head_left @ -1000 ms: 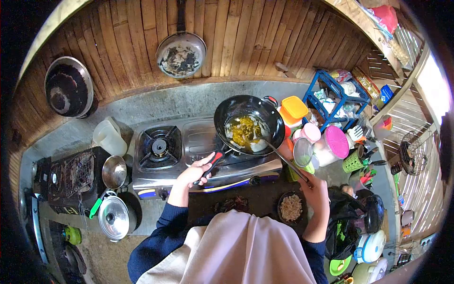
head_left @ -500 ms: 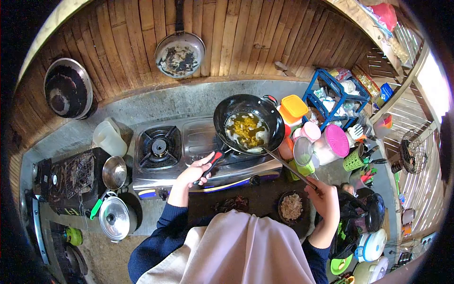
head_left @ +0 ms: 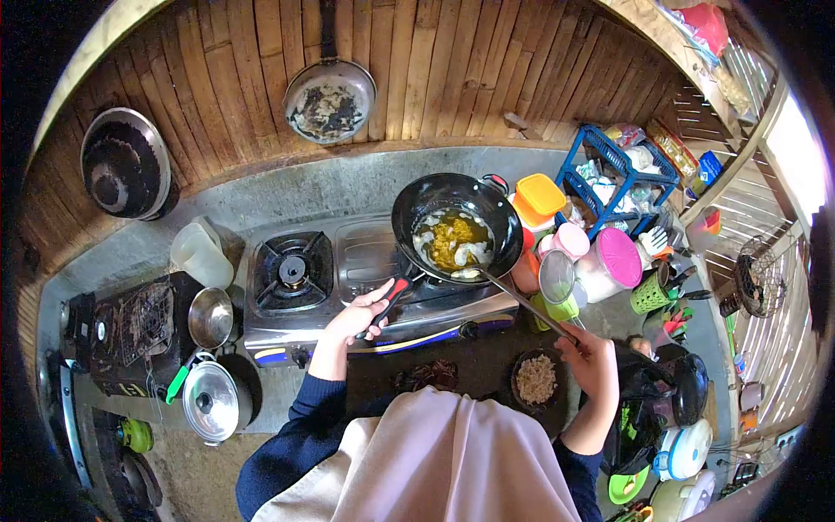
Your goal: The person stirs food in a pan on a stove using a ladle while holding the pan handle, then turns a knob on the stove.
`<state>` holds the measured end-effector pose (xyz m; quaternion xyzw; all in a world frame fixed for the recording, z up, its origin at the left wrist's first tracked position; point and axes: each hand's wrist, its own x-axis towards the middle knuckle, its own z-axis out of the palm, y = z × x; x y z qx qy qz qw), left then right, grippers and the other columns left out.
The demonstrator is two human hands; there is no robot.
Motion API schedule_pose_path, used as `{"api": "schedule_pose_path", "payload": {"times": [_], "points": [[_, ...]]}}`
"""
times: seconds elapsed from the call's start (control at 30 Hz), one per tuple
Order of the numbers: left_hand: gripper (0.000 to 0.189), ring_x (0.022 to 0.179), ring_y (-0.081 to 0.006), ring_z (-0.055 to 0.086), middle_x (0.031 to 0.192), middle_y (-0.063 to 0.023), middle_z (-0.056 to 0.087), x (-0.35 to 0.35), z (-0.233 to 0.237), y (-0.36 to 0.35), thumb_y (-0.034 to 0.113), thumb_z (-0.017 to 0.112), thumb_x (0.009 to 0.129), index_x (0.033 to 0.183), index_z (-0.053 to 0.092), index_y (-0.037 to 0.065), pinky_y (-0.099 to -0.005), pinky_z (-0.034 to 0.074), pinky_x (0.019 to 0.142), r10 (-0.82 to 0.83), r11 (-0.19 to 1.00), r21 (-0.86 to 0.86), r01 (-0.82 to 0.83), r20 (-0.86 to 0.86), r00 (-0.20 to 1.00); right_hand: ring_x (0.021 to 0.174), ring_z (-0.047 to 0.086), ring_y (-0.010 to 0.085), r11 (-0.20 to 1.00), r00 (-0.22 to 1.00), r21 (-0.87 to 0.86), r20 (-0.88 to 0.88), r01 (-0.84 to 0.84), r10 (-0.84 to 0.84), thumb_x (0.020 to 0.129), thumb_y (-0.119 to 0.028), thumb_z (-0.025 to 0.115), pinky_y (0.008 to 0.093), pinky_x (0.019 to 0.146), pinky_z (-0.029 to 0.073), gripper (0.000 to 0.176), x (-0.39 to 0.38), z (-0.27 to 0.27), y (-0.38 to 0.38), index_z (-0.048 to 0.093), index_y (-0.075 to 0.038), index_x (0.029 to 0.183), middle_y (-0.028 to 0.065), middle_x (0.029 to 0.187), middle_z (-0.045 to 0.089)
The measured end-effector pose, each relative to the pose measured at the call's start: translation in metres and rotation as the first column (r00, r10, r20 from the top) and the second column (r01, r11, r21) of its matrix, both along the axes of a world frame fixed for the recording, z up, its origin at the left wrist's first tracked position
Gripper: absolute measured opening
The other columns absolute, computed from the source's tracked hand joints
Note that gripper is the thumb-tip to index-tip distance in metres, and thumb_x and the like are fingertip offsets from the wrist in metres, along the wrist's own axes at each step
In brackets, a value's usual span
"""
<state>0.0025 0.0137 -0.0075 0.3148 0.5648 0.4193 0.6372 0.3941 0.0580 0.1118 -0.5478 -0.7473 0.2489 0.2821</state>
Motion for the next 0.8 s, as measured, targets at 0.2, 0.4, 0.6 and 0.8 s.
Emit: {"api": "schedule_pose_path", "payload": {"times": [0.2,0.4,0.6,0.8], "points": [[0.047,0.044,-0.0043,0.04,0.064,0.0011,0.048,0.003,0.007,-0.002,0.021,0.043,0.096,0.139,0.031,0.037,-0.0197,0.035,0.038,0.02,1.0,-0.019,-0.019,0.014,1.0,0.057,0.055,0.0106,0.999,0.994,-0.02,-0.104,-0.028,0.026,0.077,-0.009,0.067,0.0272,0.057,0.047,0.029,-0.016,-0.011,0.007,0.065,-0.003,0.105,0.012,0.068,0.064],[0.047,0.045,-0.0047,0.04,0.064,0.0012,0.047,0.004,0.006,-0.002,0.021,0.042,0.096,0.14,0.03,0.036,-0.0197,0.034,0.039,0.01,1.0,-0.009,-0.01,-0.001,1.0,0.055,0.058,0.0096,0.997,0.983,-0.032,-0.172,-0.073,0.066,0.08,-0.009,0.065,0.0244,0.054,0.047,0.028,-0.038,-0.012,0.011,0.064,-0.001,0.107,0.0075,0.064,0.063],[0.047,0.044,-0.0048,0.038,0.064,0.0009,0.047,0.003,0.003,-0.001,0.021,0.042,0.097,0.14,0.029,0.035,-0.0198,0.033,0.038,0.015,1.0,-0.01,-0.015,0.01,1.0,0.054,0.058,0.0097,0.992,0.965,-0.002,-0.234,-0.125,0.122,0.082,-0.01,0.063,0.0252,0.052,0.046,0.029,-0.059,-0.041,0.032,0.063,-0.001,0.11,0.0081,0.064,0.062],[0.047,0.044,-0.005,0.038,0.064,0.0005,0.047,0.002,0.002,-0.001,0.019,0.041,0.097,0.14,0.03,0.035,-0.0193,0.033,0.038,0.009,1.0,-0.008,-0.008,0.063,0.998,0.056,0.061,0.0169,0.989,0.988,0.105,-0.108,-0.101,0.112,0.082,-0.013,0.064,0.0297,0.055,0.048,0.03,-0.08,-0.065,0.057,0.063,-0.007,0.111,0.0157,0.067,0.063]]}}
